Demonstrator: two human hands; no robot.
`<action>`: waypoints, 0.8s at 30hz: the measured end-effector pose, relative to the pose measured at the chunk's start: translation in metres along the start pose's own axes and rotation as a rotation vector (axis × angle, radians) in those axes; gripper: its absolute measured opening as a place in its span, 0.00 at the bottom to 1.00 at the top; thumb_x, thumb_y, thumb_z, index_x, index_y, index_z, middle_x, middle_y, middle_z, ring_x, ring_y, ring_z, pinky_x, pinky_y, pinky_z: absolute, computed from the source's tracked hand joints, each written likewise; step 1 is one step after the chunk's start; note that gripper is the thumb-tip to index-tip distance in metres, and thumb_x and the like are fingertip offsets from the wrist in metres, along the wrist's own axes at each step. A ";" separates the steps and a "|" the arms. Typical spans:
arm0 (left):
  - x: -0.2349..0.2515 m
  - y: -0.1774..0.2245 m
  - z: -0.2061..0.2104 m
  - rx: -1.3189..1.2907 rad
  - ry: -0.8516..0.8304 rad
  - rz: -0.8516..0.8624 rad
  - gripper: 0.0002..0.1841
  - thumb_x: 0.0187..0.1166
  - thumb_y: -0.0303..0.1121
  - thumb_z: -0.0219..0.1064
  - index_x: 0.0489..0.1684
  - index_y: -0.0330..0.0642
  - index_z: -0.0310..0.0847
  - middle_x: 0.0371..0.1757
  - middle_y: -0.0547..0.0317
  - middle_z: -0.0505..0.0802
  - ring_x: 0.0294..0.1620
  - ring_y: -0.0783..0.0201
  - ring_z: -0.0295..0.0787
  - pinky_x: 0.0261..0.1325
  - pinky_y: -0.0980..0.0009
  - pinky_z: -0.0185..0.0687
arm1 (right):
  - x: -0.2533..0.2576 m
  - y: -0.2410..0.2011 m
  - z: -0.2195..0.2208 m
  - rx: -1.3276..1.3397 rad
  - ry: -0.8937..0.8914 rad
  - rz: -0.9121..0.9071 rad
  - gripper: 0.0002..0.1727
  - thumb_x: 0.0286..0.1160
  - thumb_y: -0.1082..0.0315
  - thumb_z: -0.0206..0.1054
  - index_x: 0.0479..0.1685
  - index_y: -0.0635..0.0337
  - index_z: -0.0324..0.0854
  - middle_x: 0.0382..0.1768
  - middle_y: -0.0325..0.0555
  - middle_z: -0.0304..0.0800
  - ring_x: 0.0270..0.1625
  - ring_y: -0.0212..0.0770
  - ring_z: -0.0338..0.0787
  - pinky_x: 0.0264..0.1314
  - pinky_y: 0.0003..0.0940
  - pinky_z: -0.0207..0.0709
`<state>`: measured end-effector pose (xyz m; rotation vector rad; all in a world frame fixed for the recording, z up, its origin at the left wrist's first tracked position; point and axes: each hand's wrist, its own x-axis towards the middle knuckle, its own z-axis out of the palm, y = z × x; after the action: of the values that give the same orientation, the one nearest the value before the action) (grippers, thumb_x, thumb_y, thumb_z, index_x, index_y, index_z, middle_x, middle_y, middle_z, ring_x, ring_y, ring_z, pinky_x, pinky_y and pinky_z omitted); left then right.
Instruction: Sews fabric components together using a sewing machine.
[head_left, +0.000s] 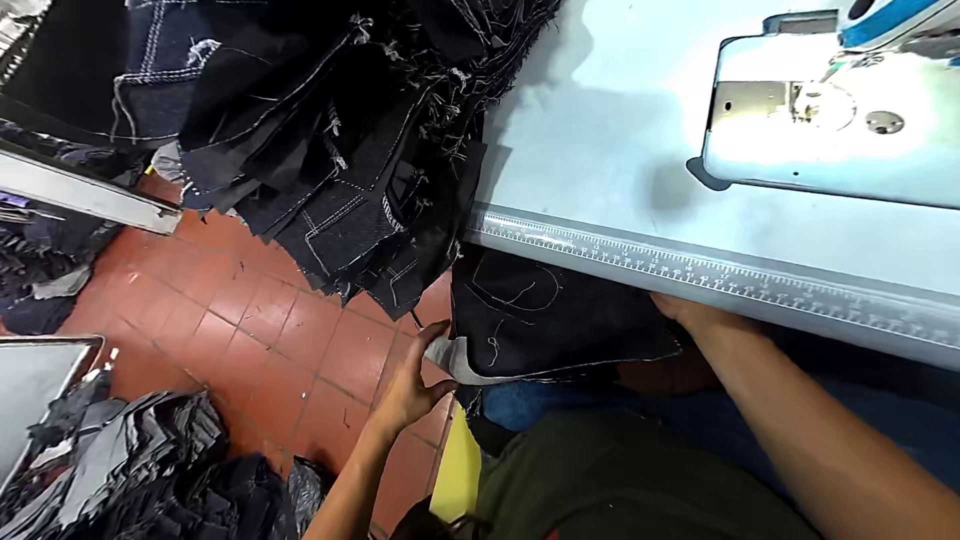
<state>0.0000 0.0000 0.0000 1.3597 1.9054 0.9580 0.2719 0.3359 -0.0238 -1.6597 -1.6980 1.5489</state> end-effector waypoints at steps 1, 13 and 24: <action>0.000 -0.004 0.007 0.023 0.002 -0.026 0.43 0.58 0.30 0.85 0.79 0.32 0.70 0.64 0.49 0.92 0.67 0.57 0.89 0.76 0.52 0.81 | -0.007 -0.002 0.005 0.138 -0.049 -0.038 0.22 0.86 0.76 0.57 0.77 0.67 0.67 0.63 0.52 0.79 0.63 0.33 0.80 0.67 0.31 0.77; -0.020 -0.019 0.069 0.815 0.676 0.280 0.08 0.68 0.40 0.65 0.22 0.49 0.83 0.33 0.57 0.93 0.41 0.57 0.91 0.62 0.48 0.72 | -0.004 0.028 0.006 0.162 0.134 -0.064 0.24 0.84 0.74 0.62 0.76 0.75 0.70 0.71 0.67 0.79 0.73 0.49 0.79 0.77 0.48 0.71; -0.028 -0.026 0.090 0.531 0.410 0.017 0.12 0.60 0.32 0.71 0.36 0.34 0.90 0.41 0.47 0.96 0.37 0.50 0.96 0.39 0.51 0.92 | 0.004 0.042 0.012 0.300 -0.089 -0.081 0.24 0.66 0.76 0.79 0.64 0.65 0.82 0.54 0.47 0.91 0.54 0.34 0.89 0.60 0.36 0.85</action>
<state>0.0672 -0.0130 -0.0703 1.5541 2.5971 0.8135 0.2829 0.3229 -0.0646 -1.3748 -1.4658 1.7604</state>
